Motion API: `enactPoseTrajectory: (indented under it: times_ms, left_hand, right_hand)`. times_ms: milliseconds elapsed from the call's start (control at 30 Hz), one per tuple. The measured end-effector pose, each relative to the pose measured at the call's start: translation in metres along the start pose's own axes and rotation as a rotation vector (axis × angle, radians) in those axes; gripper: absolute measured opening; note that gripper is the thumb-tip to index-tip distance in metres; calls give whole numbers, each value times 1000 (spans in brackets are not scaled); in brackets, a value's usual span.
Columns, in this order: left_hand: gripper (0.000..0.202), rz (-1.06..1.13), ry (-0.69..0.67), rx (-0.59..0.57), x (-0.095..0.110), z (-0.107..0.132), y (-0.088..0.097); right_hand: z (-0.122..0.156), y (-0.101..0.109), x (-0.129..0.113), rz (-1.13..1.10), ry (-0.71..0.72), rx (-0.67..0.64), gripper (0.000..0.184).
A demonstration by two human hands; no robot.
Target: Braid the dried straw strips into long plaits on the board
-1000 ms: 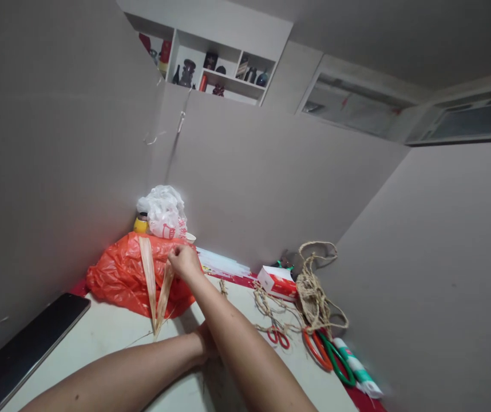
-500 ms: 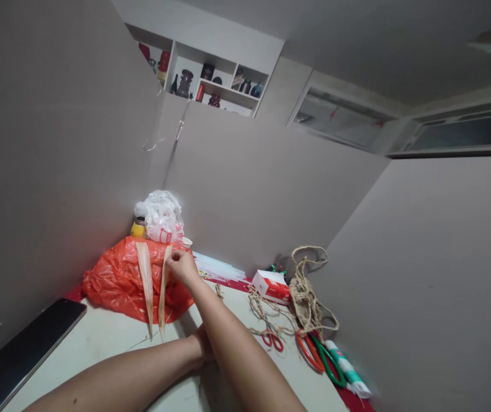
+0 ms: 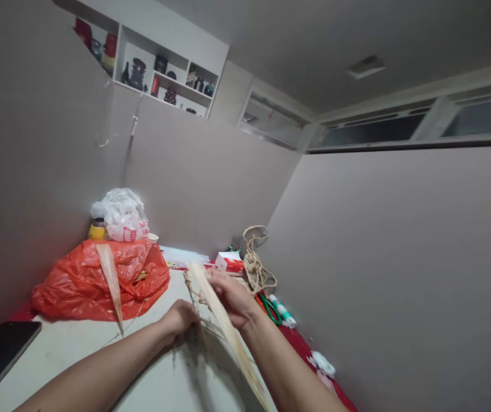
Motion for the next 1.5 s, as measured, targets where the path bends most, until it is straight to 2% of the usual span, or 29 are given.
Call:
enactPoseTrajectory:
  times_ms: [133,233,300,533,700,833,933,1033,1200,1400,1500]
  left_hand:
    - [15,-38,51,-5,6,1,2]
    - [16,-42,95,7,6,-2,4]
    - [16,-33,108,13,6,-3,4]
    - [10,31,97,63,7,-3,4]
    - [8,31,60,99,10,3,-1]
    - [8,-4,17,137,9,8,-6]
    - [8,-28,3,172,6,9,-7]
    - [8,-52,-44,197,3,9,-7]
    - [10,-110,-203,215,0,11,-8]
    - [17,-79,-175,199,1,10,-12]
    - [16,-81,-171,204,1,9,-12]
  right_hand:
    - [29,22,57,306,-212,52,27]
    - [30,25,89,372,-240,53,26]
    - [27,23,98,380,-215,61,24]
    - [23,19,99,507,-15,268,15]
    - [19,17,105,528,47,308,13]
    - [11,15,107,487,-18,276,16]
    - [7,16,108,487,-6,251,16]
    - [6,18,111,543,69,255,16]
    - [5,21,117,755,285,383,17]
    - [6,26,119,832,343,446,18]
    - [5,24,118,862,322,431,18]
Point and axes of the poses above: each hand's wrist, its own z-axis away from the middle knuckle, its own y-axis out of the back of the hand, x = y × z, the point moved 1 cm from there along -z, towards the middle knuckle, and after that the axes turned 13 degrees about z, right-handed, at the moved point
